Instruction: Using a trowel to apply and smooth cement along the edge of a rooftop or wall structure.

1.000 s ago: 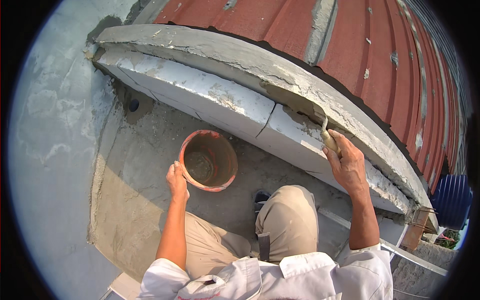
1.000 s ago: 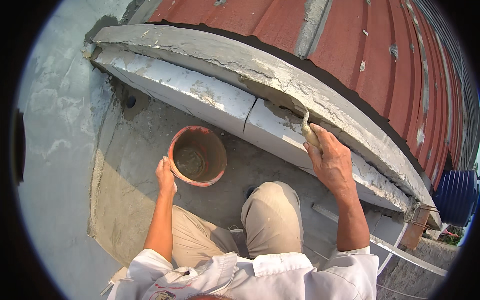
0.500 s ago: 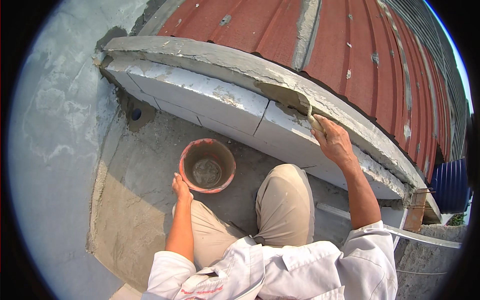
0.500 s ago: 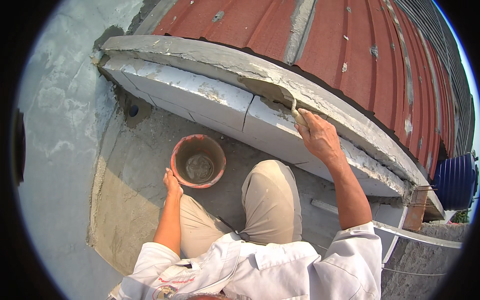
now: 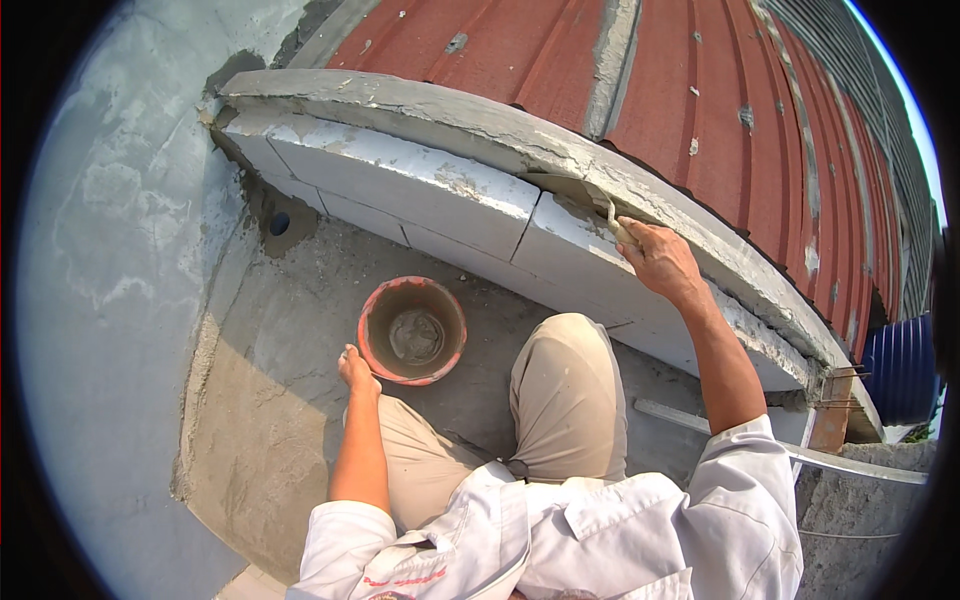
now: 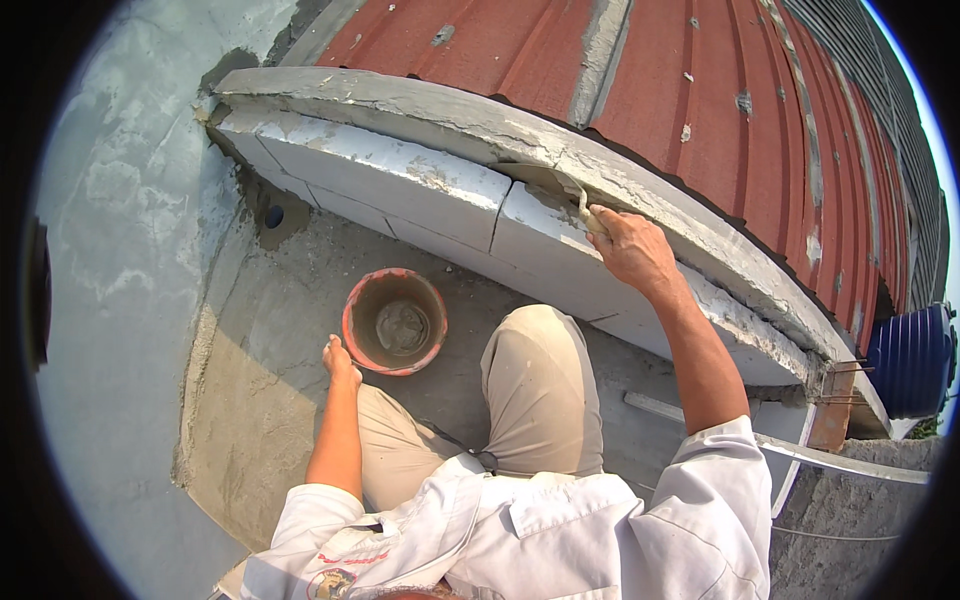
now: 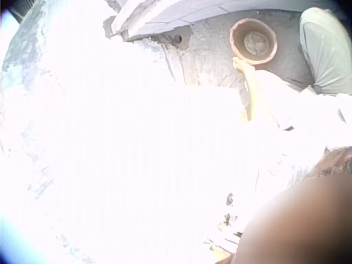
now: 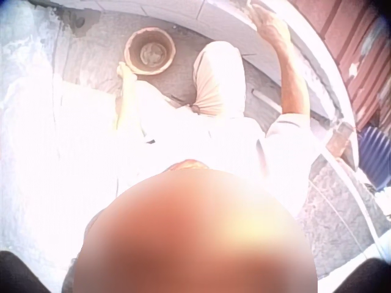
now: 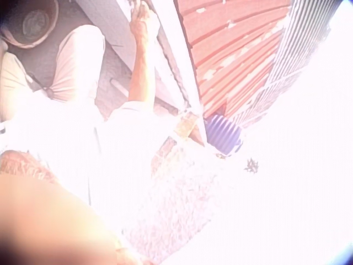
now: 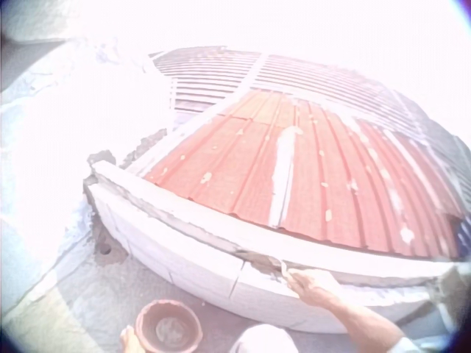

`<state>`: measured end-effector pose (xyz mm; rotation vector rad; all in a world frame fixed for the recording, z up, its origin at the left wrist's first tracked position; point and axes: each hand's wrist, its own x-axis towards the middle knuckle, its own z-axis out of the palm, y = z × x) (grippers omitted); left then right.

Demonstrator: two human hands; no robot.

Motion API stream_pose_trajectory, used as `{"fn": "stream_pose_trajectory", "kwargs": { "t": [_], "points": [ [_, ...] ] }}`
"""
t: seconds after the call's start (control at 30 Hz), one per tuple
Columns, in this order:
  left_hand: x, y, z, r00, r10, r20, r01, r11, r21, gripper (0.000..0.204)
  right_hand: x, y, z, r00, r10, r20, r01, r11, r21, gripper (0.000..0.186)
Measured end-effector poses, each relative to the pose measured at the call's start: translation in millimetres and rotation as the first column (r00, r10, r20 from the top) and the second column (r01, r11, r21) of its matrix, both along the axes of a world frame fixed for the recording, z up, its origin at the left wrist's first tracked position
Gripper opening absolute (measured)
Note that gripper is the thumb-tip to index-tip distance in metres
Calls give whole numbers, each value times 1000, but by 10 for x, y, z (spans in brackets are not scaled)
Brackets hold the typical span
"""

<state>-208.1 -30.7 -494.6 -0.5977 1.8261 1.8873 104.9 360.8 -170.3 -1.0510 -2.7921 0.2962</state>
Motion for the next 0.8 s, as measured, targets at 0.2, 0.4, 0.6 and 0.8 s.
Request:
{"fn": "stream_pose_trajectory", "kwargs": {
  "t": [0.2,0.4,0.6,0.8],
  "points": [
    [82,18,168,980,-5,-200,-47,967,-252,66,-100,-36,103,997,-4,77,3,1000,4,43],
    [-130,-461,342,831,-276,-483,22,884,-467,59,-206,-45,57,998,29,56,-29,1000,-7,41],
    [90,-719,662,632,-646,-428,173,656,-735,54,-448,-80,11,998,56,43,-58,997,50,29],
    [272,-749,661,671,-647,-363,188,622,-760,55,-954,-244,137,973,62,220,-65,998,8,31]
  ]
}}
